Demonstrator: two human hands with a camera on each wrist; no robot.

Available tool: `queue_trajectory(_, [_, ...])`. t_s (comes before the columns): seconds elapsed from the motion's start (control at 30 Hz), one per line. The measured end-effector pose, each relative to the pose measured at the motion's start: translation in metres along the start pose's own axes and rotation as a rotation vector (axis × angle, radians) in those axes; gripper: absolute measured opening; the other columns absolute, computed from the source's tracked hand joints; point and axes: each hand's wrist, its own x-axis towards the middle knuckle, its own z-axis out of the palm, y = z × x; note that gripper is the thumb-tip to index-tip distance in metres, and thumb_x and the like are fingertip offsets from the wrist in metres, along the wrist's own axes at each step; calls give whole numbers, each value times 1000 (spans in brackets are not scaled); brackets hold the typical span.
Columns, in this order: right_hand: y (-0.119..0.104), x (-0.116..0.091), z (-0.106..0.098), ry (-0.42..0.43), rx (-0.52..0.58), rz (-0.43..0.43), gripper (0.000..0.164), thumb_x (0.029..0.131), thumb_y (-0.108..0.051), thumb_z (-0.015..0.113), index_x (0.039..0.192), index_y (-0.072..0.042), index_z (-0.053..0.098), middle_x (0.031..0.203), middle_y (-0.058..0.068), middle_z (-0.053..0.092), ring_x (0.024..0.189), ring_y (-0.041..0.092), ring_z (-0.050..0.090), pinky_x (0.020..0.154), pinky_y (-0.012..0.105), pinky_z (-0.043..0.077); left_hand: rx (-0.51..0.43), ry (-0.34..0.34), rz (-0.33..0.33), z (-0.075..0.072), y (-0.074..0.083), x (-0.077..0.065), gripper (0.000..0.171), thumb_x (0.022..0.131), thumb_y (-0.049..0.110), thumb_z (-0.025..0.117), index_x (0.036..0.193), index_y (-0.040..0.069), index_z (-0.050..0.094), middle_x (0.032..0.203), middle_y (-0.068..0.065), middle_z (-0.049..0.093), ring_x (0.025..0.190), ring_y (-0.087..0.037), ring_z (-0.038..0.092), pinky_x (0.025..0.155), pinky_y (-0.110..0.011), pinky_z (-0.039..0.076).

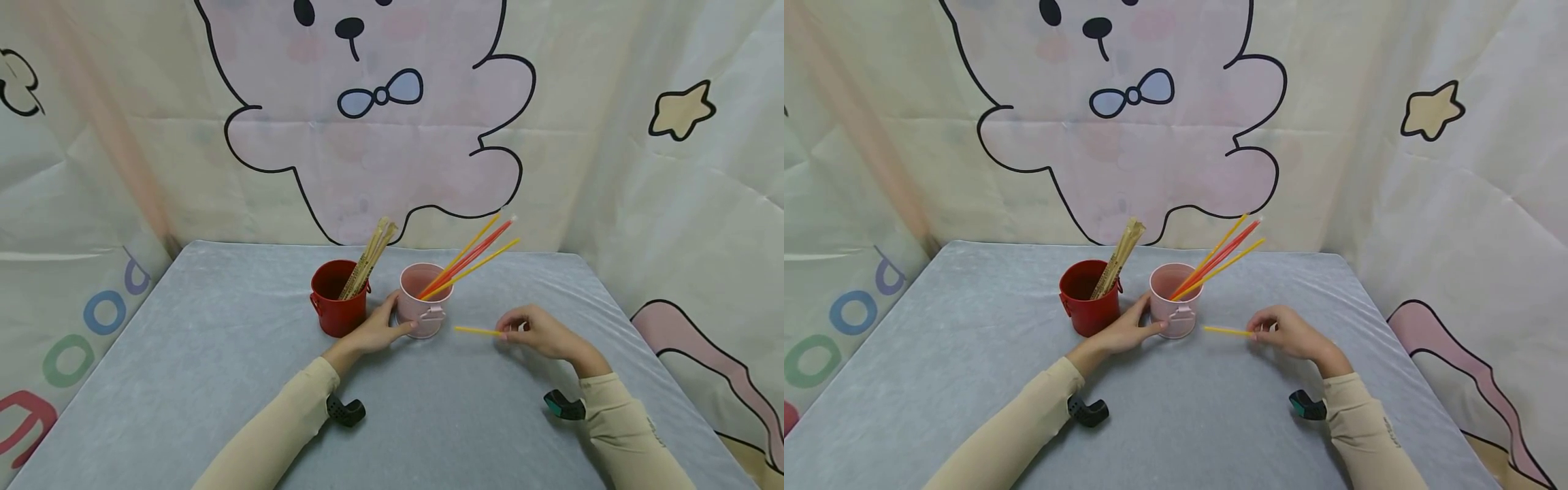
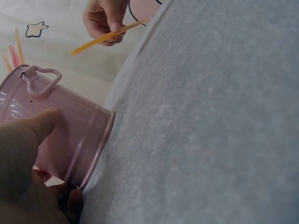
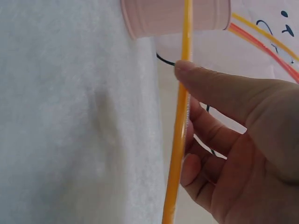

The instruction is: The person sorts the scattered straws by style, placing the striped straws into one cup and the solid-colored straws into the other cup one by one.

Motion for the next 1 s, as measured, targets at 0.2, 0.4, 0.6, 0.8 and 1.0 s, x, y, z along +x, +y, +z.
queue_trajectory(0.2, [-9,2,-2,113,-40,14,6,92,-8,73,94,-3,74,83,0,70,77,2,58,66,23,46,-10,4,-2,0,2,-2,87,97,37,67,163,20,14,171,-4,17,160,-26,14,128,-55,17])
queue_trajectory(0.4, [-19,2,-5,195,-38,-25,6,91,-4,72,95,-7,74,86,0,71,78,3,59,68,23,49,-22,-9,-18,-3,14,-9,85,98,28,67,163,12,15,171,-11,17,159,-30,13,127,-56,17])
queue_trajectory(0.6, [-28,-1,-9,288,-7,-90,13,89,2,72,97,-9,73,88,-2,71,76,5,60,70,19,50,-17,-37,-15,-6,22,-12,86,98,27,66,163,9,12,171,-13,14,160,-32,11,127,-57,17])
queue_trajectory(0.8, [-39,-3,-11,372,99,-130,13,89,9,69,97,-1,70,92,-14,68,81,1,63,74,14,52,-10,-16,14,-1,3,-3,87,97,35,66,164,19,12,172,-6,14,160,-27,11,128,-56,16])
queue_trajectory(1.0, [-48,-5,-15,470,221,-158,11,87,18,64,96,11,63,88,-15,68,80,0,64,74,12,54,1,-15,24,-1,-3,2,87,97,40,67,163,22,13,171,-3,16,160,-25,13,128,-54,18])
